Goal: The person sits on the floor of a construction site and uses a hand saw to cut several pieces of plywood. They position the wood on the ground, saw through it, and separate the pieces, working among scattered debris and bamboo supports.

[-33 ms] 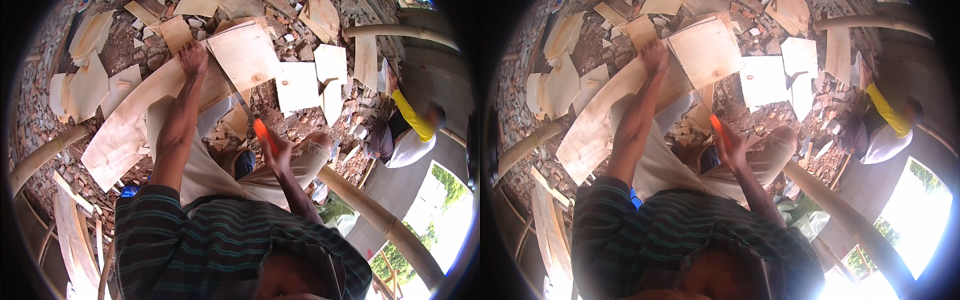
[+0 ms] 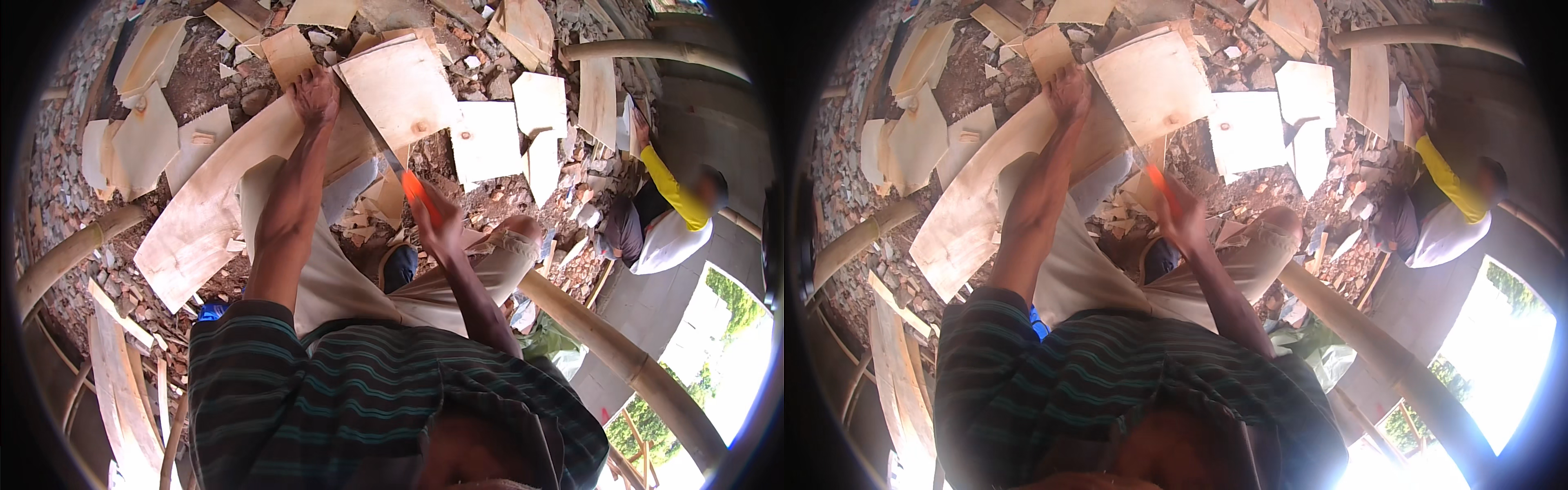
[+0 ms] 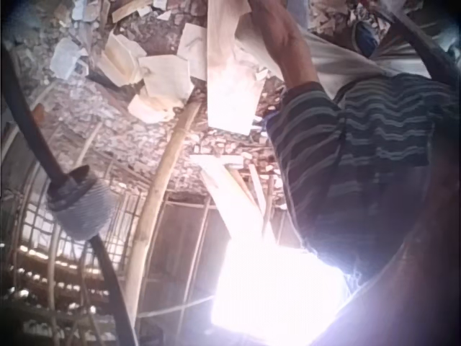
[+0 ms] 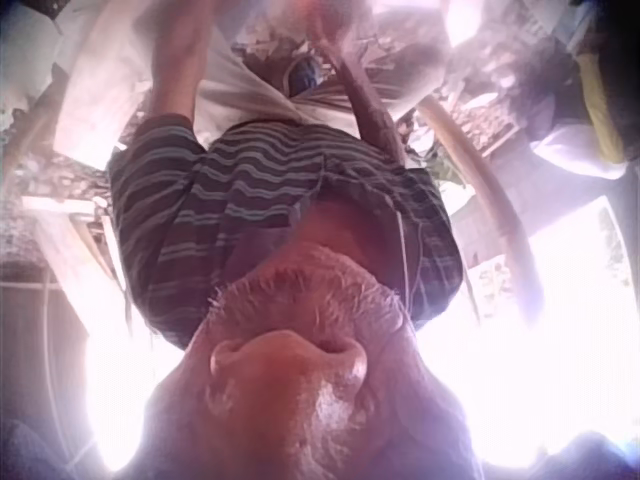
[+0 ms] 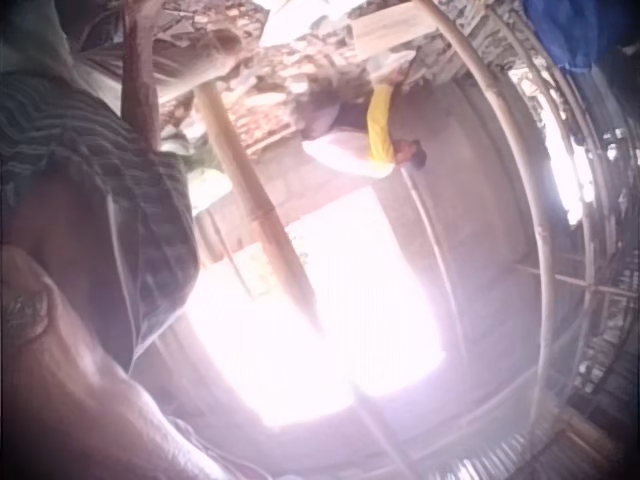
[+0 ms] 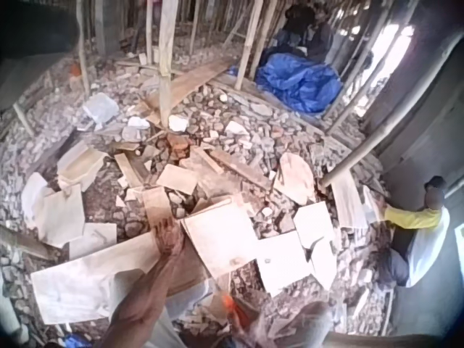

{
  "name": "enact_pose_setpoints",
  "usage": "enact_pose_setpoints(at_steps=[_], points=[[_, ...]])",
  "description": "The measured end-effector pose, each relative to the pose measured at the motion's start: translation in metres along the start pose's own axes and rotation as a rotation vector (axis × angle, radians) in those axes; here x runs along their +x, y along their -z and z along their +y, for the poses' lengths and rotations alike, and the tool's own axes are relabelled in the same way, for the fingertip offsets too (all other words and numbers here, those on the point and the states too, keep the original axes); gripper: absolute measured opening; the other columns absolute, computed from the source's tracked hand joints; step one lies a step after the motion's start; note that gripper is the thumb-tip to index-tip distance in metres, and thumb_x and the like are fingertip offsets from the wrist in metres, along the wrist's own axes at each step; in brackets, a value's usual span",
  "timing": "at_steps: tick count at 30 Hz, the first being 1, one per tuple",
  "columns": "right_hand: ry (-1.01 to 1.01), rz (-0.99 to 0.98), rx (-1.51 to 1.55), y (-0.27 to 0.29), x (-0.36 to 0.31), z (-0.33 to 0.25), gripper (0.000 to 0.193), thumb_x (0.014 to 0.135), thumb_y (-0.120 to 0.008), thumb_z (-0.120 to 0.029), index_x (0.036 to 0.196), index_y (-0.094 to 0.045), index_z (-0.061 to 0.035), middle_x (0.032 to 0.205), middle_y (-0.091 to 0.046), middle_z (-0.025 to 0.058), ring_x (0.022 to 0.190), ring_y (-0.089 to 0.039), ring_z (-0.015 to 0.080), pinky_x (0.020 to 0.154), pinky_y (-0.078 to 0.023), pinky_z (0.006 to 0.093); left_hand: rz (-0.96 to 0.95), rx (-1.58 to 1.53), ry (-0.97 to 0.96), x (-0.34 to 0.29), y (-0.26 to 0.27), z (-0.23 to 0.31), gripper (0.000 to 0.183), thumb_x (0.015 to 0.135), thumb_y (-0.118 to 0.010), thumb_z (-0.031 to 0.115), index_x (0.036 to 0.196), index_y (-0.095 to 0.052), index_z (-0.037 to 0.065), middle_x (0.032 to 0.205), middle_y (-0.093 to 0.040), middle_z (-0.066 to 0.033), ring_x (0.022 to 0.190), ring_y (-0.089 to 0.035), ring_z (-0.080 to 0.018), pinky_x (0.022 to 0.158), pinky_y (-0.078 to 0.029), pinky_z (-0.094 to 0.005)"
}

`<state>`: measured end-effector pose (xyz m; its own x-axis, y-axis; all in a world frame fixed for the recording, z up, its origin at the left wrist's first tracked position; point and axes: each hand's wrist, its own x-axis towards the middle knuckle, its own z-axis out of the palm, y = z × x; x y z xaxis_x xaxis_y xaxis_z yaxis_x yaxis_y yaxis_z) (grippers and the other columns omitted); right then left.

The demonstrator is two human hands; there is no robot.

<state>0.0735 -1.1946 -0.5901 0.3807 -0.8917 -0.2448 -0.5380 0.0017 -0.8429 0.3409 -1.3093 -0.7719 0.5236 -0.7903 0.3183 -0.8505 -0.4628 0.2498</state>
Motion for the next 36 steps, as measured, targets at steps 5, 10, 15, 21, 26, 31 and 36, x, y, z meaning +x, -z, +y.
enact_pose_setpoints(at_steps=[5, 10, 15, 21, 26, 31, 36], points=[[0.297, 0.138, -0.055, 0.002, -0.021, 0.011, 0.035, 0.084, -0.052, -0.005, 0.118, -0.057, 0.0003, 0.101, -0.064, 0.0235, 0.085, -0.068, 0.0288, 0.071, -0.053, 0.0344, 0.029, 0.013, -0.017, 0.003, 0.001, 0.0, 0.021, 0.082, -0.057, 0.023, 0.096, -0.056, 0.008, 0.092, -0.06, -0.0104, 0.091, -0.058, -0.0282, 0.078, -0.041, -0.0424], [0.203, 0.085, -0.014, 0.028, -0.067, 0.029, 0.036, 0.086, -0.053, -0.005, 0.119, -0.054, 0.009, 0.11, -0.064, 0.021, 0.099, -0.065, 0.0268, 0.082, -0.052, 0.0331, -0.065, -0.023, 0.045, 0.007, 0.0, 0.004, 0.022, 0.088, -0.048, 0.022, 0.097, -0.057, 0.004, 0.094, -0.062, -0.0141, 0.094, -0.058, -0.0301, 0.085, -0.04, -0.0461], [0.031, 0.028, 0.054, -0.016, 0.003, 0.06, 0.036, 0.086, -0.056, -0.01, 0.119, -0.056, 0.0021, 0.097, -0.064, 0.0248, 0.079, -0.066, 0.027, 0.071, -0.051, 0.0342, 0.077, -0.007, -0.022, 0.006, -0.001, 0.0, 0.022, 0.09, -0.047, 0.023, 0.096, -0.059, 0.004, 0.092, -0.063, -0.0132, 0.091, -0.06, -0.03, 0.084, -0.041, -0.0459], [0.218, 0.067, -0.009, 0.033, -0.07, 0.016, 0.036, 0.086, -0.053, -0.003, 0.12, -0.054, 0.0096, 0.108, -0.063, 0.0249, 0.099, -0.065, 0.0301, 0.085, -0.051, 0.0361, -0.023, -0.016, 0.036, 0.007, -0.007, 0.002, 0.021, 0.089, -0.048, 0.024, 0.095, -0.058, 0.006, 0.091, -0.063, -0.0135, 0.091, -0.06, -0.0297, 0.084, -0.04, -0.046], [0.071, -0.011, 0.077, -0.005, 0.002, 0.03, 0.035, 0.086, -0.057, -0.008, 0.119, -0.056, 0.0056, 0.096, -0.065, 0.0224, 0.084, -0.066, 0.0217, 0.073, -0.051, 0.0305, -0.005, 0.033, -0.011, 0.01, -0.001, 0.002, 0.032, 0.076, -0.061, 0.027, 0.1, -0.057, 0.006, 0.093, -0.06, -0.0109, 0.092, -0.057, -0.0271, 0.08, -0.04, -0.0411], [0.17, 0.073, -0.068, 0.024, -0.053, 0.017, 0.035, 0.087, -0.054, -0.006, 0.12, -0.056, 0.0057, 0.102, -0.065, 0.0235, 0.092, -0.066, 0.0212, 0.078, -0.051, 0.0318, 0.025, 0.051, -0.011, 0.006, 0.0, 0.003, 0.031, 0.075, -0.063, 0.025, 0.099, -0.056, 0.006, 0.095, -0.06, -0.0122, 0.089, -0.058, -0.0279, 0.078, -0.042, -0.0416], [0.158, 0.076, 0.021, 0.021, -0.052, 0.022, 0.037, 0.083, -0.056, -0.004, 0.117, -0.055, 0.0102, 0.102, -0.064, 0.0265, 0.091, -0.066, 0.0244, 0.08, -0.051, 0.0327, -0.087, 0.005, 0.03, 0.007, -0.005, 0.001, 0.032, 0.076, -0.062, 0.022, 0.102, -0.055, 0.005, 0.097, -0.059, -0.0132, 0.092, -0.057, -0.0286, 0.081, -0.04, -0.0421]])
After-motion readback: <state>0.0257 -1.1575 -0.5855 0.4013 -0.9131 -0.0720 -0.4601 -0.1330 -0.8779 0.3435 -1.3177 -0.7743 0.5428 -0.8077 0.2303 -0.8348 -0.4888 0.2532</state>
